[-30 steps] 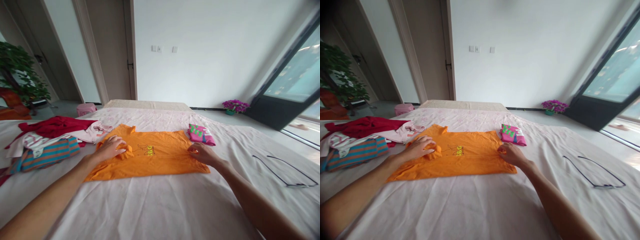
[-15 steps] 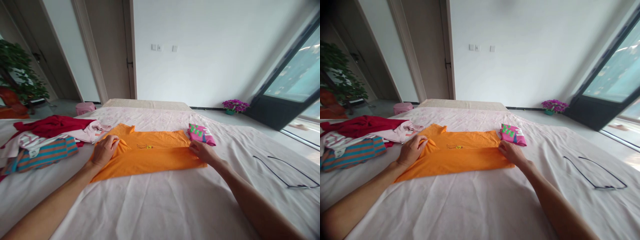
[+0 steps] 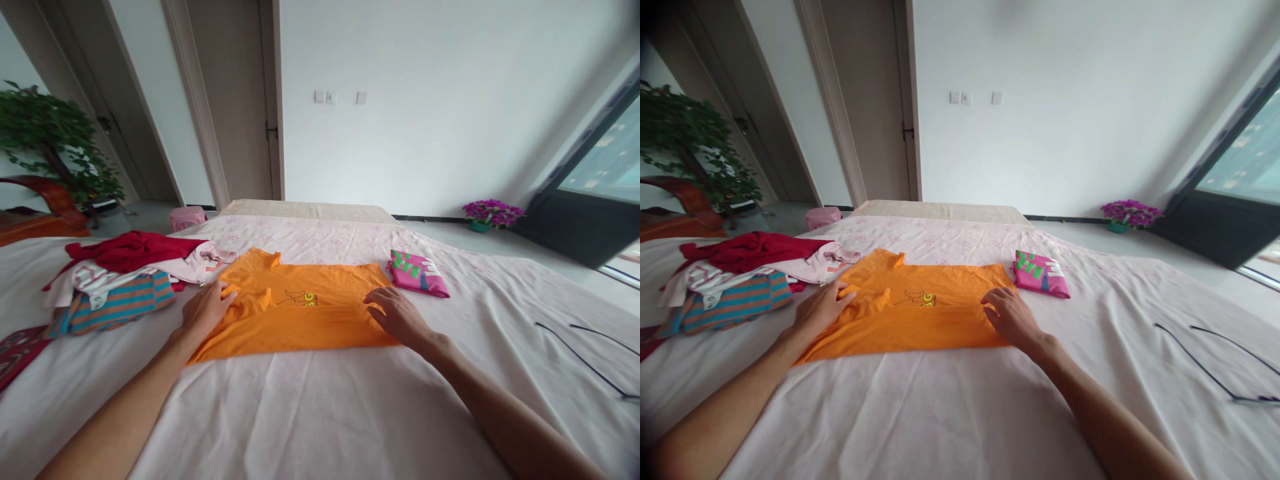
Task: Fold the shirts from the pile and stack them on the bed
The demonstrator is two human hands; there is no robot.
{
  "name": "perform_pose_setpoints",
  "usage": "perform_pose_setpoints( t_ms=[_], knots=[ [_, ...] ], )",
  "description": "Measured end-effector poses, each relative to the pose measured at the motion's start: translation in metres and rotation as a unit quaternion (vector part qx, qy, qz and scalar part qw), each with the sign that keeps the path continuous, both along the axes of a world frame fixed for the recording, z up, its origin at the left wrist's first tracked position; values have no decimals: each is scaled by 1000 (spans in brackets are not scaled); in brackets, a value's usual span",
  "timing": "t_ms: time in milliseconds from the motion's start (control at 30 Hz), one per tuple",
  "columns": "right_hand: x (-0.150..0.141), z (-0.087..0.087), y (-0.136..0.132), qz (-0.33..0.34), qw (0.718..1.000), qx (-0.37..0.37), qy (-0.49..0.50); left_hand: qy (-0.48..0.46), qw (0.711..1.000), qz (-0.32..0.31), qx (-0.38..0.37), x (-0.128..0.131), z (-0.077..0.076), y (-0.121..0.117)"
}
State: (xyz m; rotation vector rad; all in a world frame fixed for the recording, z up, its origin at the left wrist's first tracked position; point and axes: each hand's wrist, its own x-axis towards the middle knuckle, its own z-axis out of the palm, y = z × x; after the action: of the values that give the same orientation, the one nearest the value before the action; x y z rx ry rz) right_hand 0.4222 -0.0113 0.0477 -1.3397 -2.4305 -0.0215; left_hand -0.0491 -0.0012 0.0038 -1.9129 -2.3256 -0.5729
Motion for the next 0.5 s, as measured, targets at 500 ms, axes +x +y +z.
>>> perform_pose_setpoints(
  t_ms=[500],
  knots=[
    [-18,-22,-5,25,998,-20,45,82,979,-92,163,16,14,-3]
  ],
)
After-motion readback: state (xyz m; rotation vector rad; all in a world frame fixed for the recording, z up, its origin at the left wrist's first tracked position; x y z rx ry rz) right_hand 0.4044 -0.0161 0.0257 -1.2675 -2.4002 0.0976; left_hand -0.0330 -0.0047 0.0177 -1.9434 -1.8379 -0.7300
